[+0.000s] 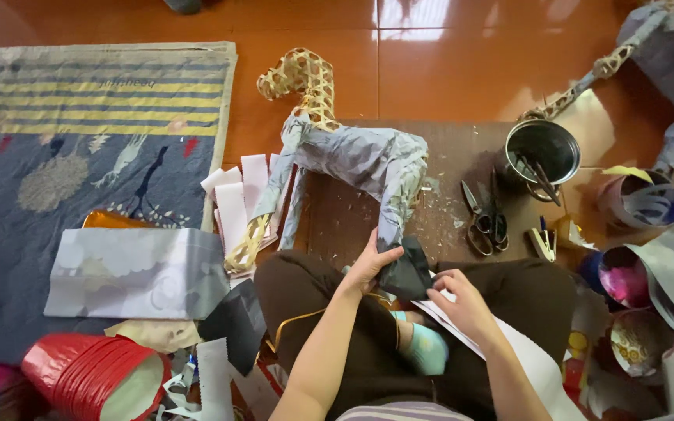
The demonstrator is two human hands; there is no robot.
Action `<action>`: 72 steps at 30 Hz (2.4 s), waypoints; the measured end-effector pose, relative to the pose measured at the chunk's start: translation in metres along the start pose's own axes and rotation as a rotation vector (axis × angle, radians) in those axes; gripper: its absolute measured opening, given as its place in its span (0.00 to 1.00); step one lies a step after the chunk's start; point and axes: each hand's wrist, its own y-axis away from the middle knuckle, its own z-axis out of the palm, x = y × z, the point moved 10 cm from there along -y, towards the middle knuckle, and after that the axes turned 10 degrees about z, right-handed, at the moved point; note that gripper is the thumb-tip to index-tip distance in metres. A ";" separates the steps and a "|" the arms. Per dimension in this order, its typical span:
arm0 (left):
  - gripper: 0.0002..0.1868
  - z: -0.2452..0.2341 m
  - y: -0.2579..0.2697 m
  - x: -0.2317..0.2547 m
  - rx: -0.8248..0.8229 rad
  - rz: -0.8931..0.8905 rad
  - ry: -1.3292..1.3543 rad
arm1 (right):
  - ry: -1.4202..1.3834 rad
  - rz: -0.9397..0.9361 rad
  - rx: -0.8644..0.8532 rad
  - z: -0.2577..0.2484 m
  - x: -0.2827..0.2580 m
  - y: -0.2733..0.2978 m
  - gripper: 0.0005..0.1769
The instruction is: Cutting paper strips and wrapping them around a paper-mache giraffe model
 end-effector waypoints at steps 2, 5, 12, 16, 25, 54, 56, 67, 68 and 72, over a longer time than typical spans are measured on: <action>0.53 0.011 0.013 0.021 0.022 -0.001 0.007 | -0.042 0.031 0.042 -0.016 0.001 0.008 0.09; 0.53 0.002 0.004 0.009 0.022 0.005 -0.006 | -0.140 0.110 0.084 -0.032 0.026 0.009 0.09; 0.45 0.011 0.010 0.015 0.006 -0.071 0.046 | 0.000 0.188 -0.094 0.021 0.077 0.009 0.19; 0.43 0.015 0.016 0.019 0.018 -0.105 0.052 | -0.039 0.253 -0.341 0.056 0.033 0.021 0.17; 0.43 0.004 0.005 0.004 0.023 0.002 0.082 | -0.923 0.492 -0.112 0.096 0.057 -0.023 0.15; 0.49 0.001 0.005 0.002 0.005 0.041 0.082 | -1.107 0.301 -0.085 0.043 -0.027 -0.019 0.37; 0.48 0.006 0.009 0.004 0.000 0.033 0.069 | -0.860 0.230 0.019 0.033 -0.026 -0.025 0.35; 0.47 0.005 0.002 -0.003 -0.098 0.040 0.110 | -0.304 0.076 0.216 0.025 -0.043 -0.054 0.27; 0.48 0.003 -0.002 -0.009 -0.107 0.044 0.116 | -0.241 0.065 0.219 0.028 -0.040 -0.058 0.26; 0.50 0.004 -0.002 -0.013 -0.091 0.052 0.083 | -0.131 -0.026 0.193 0.036 -0.047 -0.060 0.29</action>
